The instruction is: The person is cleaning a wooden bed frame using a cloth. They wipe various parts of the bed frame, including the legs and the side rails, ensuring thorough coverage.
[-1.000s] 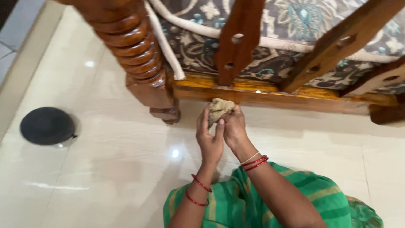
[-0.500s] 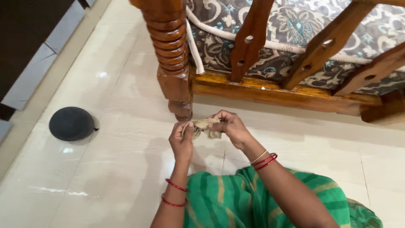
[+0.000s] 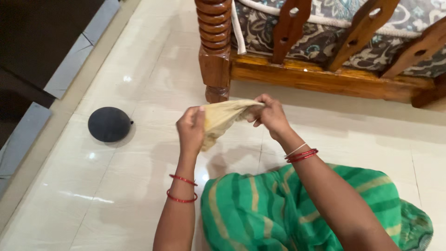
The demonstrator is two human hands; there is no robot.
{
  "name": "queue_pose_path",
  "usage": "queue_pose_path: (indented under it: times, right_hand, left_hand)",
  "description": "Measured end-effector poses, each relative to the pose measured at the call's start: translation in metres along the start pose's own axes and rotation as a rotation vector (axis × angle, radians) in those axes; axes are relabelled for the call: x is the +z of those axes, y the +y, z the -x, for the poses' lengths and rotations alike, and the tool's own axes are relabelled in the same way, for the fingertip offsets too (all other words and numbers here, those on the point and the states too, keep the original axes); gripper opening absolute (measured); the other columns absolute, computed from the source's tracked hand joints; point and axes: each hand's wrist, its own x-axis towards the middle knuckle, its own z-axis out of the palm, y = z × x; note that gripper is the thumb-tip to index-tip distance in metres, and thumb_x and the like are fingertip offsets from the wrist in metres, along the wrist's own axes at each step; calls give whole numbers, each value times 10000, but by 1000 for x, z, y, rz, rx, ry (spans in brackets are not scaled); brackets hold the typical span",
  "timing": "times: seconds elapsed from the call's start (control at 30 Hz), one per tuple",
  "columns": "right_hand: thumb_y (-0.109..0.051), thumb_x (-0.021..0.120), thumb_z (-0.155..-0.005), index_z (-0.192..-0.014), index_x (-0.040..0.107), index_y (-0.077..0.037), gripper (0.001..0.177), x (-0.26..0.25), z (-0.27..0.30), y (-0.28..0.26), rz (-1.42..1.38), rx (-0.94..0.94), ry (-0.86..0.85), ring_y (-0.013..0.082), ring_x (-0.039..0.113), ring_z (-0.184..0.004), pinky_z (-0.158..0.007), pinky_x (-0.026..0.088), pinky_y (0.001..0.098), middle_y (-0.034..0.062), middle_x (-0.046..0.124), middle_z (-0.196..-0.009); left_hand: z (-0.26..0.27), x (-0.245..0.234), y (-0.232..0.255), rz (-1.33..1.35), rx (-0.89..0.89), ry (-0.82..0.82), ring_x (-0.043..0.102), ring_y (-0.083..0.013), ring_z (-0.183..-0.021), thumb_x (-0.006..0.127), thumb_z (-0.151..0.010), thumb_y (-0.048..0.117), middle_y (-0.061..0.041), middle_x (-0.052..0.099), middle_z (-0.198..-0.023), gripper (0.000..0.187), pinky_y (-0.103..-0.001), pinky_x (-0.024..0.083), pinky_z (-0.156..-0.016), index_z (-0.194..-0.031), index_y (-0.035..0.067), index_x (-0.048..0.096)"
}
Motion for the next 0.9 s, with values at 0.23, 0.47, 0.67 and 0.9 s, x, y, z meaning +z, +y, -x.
queue_pose_path:
  times: [0.23, 0.47, 0.67, 0.9]
  right_hand:
    - [6, 461, -927, -1199, 631, -32, 323, -34, -5, 26, -350, 46, 30, 223, 697, -800, -698, 614, 340, 93, 713, -942]
    - [-1, 481, -950, -1216, 605, -55, 298, -30, -42, 58, -603, 161, 29, 263, 694, -986, -866, 581, 459, 115, 683, -1112]
    - [-51, 504, -955, -1284, 533, -97, 334, 11, -93, 94, -886, 185, 157, 293, 654, -1044, -924, 521, 517, 95, 676, -1142]
    - [-323, 485, -1079, -1571, 219, -46, 623, 84, -131, 121, -692, -102, 114, 321, 407, -1464, -1218, 323, 472, 164, 390, -1531]
  left_hand:
    - [-9, 22, -39, -715, 63, -598, 708, -242, -912, 843, -806, 263, -126, 756, -1022, 328, -405, 515, -819, -1089, 113, 774]
    - [-32, 16, -139, 513, -659, -160, 695, -190, -832, 682, -874, 69, -67, 728, -939, 169, -400, 592, -757, -1041, 72, 660]
    - [-59, 63, -153, 837, -390, 593, 618, -172, -859, 694, -957, 7, -85, 659, -1022, 170, -370, 540, -738, -1093, 66, 610]
    - [-93, 123, -152, 281, 90, 444, 459, -279, -1497, 527, -1121, 123, -197, 485, -1598, 424, -410, 396, -1224, -1521, -14, 484]
